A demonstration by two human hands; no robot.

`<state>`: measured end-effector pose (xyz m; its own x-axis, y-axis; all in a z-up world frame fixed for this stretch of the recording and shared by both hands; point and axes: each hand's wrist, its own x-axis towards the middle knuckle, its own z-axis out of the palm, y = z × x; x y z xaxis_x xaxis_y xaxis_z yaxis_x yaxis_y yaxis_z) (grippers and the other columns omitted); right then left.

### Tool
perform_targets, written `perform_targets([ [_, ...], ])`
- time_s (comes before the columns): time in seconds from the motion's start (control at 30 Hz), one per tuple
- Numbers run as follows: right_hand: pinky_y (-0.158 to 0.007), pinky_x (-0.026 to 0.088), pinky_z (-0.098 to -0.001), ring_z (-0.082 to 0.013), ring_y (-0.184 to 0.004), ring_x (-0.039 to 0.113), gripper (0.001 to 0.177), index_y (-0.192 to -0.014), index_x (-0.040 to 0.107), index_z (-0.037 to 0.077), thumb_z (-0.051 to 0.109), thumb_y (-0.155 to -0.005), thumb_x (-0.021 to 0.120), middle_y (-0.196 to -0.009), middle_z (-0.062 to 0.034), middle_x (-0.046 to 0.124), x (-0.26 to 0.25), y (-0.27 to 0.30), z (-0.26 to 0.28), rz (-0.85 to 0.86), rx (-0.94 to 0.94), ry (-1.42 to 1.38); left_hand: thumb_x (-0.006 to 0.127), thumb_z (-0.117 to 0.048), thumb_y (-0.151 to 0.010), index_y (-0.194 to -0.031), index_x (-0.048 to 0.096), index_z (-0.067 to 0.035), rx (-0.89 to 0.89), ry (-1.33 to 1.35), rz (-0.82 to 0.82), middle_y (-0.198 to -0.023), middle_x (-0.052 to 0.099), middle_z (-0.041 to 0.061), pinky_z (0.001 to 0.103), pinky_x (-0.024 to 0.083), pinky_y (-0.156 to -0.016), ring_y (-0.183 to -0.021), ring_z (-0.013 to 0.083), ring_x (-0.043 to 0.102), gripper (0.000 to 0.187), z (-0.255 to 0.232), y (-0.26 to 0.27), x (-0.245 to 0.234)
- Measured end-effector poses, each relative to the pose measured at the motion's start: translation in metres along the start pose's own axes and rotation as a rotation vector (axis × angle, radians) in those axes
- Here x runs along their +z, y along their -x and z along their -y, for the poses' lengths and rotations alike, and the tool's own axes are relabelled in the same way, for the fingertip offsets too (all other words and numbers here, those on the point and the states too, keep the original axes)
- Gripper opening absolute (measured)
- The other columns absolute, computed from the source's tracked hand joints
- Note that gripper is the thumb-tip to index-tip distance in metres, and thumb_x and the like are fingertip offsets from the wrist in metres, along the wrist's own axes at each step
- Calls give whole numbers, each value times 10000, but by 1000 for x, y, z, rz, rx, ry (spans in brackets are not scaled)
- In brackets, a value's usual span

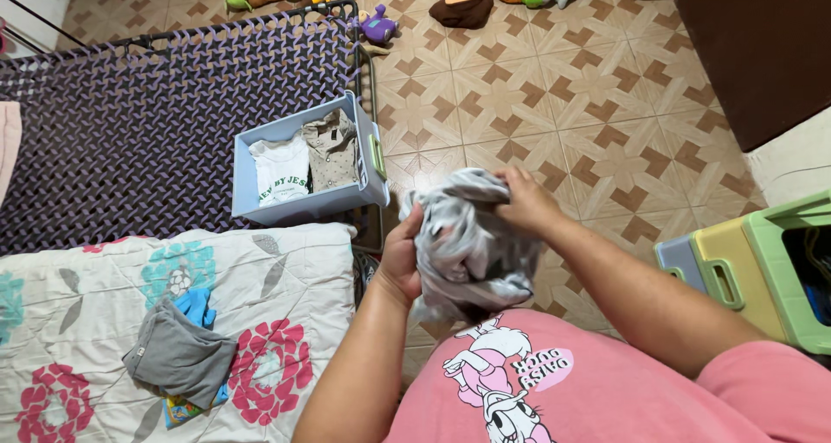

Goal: The person buttons several small shirts, folds them by hand, and places them into a storage bin.

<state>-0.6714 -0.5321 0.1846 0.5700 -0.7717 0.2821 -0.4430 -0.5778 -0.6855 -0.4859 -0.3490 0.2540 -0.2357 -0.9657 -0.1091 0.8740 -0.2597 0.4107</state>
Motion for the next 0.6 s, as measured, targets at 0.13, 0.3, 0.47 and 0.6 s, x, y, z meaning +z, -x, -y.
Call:
perform_targets([
  [0.13, -985, 520, -339, -213, -1086, 628, 318, -1178, 639, 90, 258, -912, 680, -1132, -53, 655, -13, 13, 45, -24, 128, -894, 362, -548, -1084, -1477, 488, 2, 13, -15, 172, -1390, 628, 216, 488, 451, -1128, -1285, 355, 605, 687, 2, -4, 24],
  [0.3, -943, 493, -376, -265, -1061, 586, 293, -1076, 702, 16, 268, -929, 734, -1146, -144, 609, -29, 32, 82, -29, -310, -572, 397, -536, -1089, -1463, 504, -4, 1, -10, 1, -1338, 661, 187, 469, 523, -1067, -1204, 320, 665, 659, 1, -14, 22],
  [0.47, -908, 523, -327, -246, -1031, 600, 281, -1080, 665, 20, 275, -982, 730, -1118, -101, 616, -45, 23, 87, -232, -323, -518, 678, -167, -973, -1336, 623, 15, 17, -700, -425, -1200, 710, 153, 407, 601, -893, -1017, 251, 713, 409, -19, -11, -6],
  [0.6, -656, 556, -332, -187, -715, 642, 245, -959, 637, 66, 266, -1099, 625, -822, -37, 665, -110, -5, 58, -387, 165, -730, 583, 141, -756, -1287, 661, -85, 74, -1199, -688, -1128, 738, 100, 374, 580, -795, -938, 237, 717, 583, -47, 10, -40],
])
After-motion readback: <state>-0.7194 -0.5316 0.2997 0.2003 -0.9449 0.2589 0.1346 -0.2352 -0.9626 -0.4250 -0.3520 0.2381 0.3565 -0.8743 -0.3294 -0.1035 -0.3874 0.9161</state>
